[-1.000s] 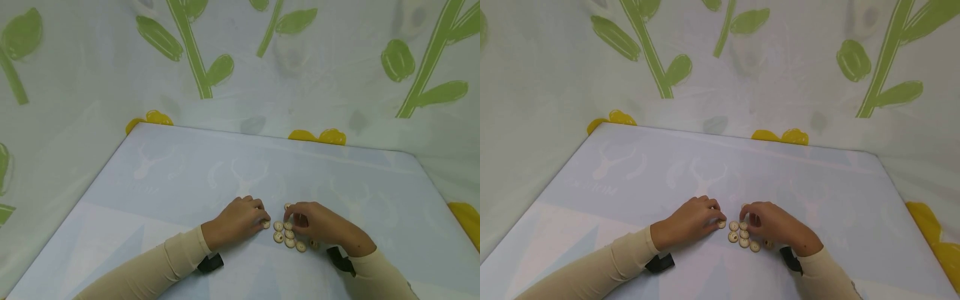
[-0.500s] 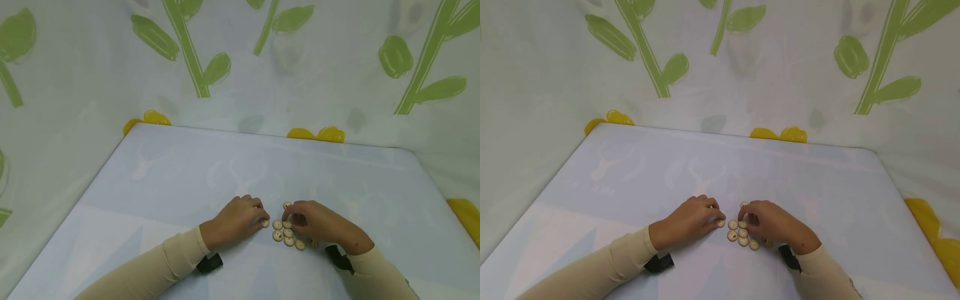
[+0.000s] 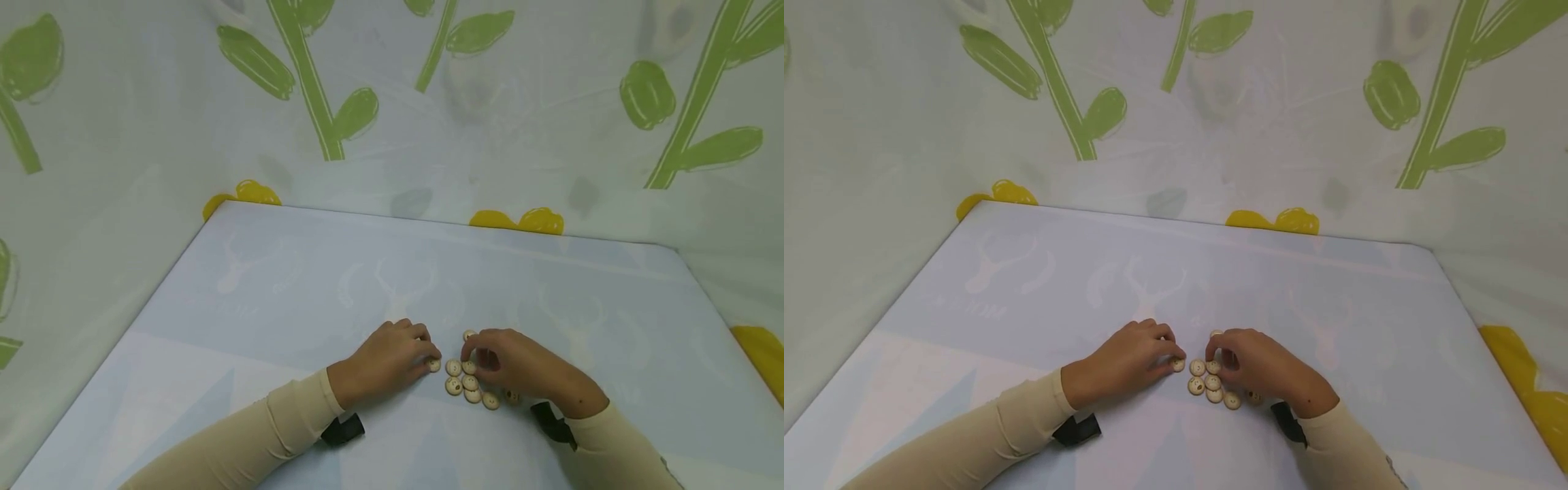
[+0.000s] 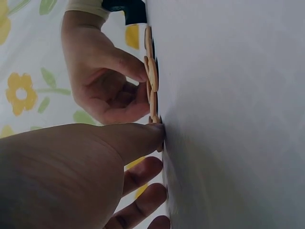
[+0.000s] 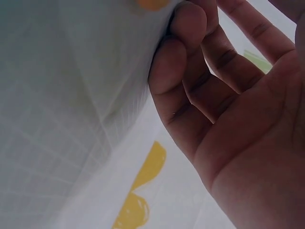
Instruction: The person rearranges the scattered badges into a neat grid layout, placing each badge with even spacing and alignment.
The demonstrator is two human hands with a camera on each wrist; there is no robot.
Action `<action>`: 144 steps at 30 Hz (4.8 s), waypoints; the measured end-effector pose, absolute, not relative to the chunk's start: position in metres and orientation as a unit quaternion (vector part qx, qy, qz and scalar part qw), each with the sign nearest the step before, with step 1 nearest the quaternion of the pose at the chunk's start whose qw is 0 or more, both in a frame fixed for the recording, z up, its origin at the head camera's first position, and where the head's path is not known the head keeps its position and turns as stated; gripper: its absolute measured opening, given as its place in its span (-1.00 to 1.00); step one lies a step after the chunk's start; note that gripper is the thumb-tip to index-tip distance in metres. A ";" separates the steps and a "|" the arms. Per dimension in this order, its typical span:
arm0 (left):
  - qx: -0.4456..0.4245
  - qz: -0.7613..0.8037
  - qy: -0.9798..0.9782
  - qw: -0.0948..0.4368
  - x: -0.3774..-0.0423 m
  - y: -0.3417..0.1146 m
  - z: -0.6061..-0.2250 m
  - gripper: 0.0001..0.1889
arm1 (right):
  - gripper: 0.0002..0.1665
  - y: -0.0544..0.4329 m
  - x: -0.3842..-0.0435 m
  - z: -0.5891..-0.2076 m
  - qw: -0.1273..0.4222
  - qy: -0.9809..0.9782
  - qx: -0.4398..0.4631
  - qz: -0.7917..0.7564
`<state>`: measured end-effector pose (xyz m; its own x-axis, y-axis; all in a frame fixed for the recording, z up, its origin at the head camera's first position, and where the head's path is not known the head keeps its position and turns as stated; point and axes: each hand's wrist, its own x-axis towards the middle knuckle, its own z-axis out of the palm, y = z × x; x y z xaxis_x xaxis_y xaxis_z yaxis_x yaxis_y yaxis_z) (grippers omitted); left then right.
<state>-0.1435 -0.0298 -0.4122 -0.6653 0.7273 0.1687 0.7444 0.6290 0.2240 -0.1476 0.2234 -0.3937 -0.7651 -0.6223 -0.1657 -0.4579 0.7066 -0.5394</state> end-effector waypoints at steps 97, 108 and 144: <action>-0.402 -0.143 -0.904 0.022 -0.143 -0.029 -0.413 -0.82 | -0.80 0.233 -0.155 -0.396 0.148 0.955 -0.146 -0.210; -0.402 -0.140 -0.905 0.026 -0.142 -0.029 -0.412 -0.82 | -0.79 0.234 -0.155 -0.398 0.141 0.955 -0.148 -0.216; -0.401 -0.147 -0.904 0.016 -0.142 -0.028 -0.416 -0.82 | -0.68 0.238 -0.151 -0.395 0.155 0.951 -0.151 -0.221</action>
<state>-0.1416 -0.0281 -0.4158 -0.6785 0.7197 0.1472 0.7294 0.6360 0.2521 -0.1513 0.2384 -0.3945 -0.9066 -0.3555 -0.2273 -0.2191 0.8570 -0.4664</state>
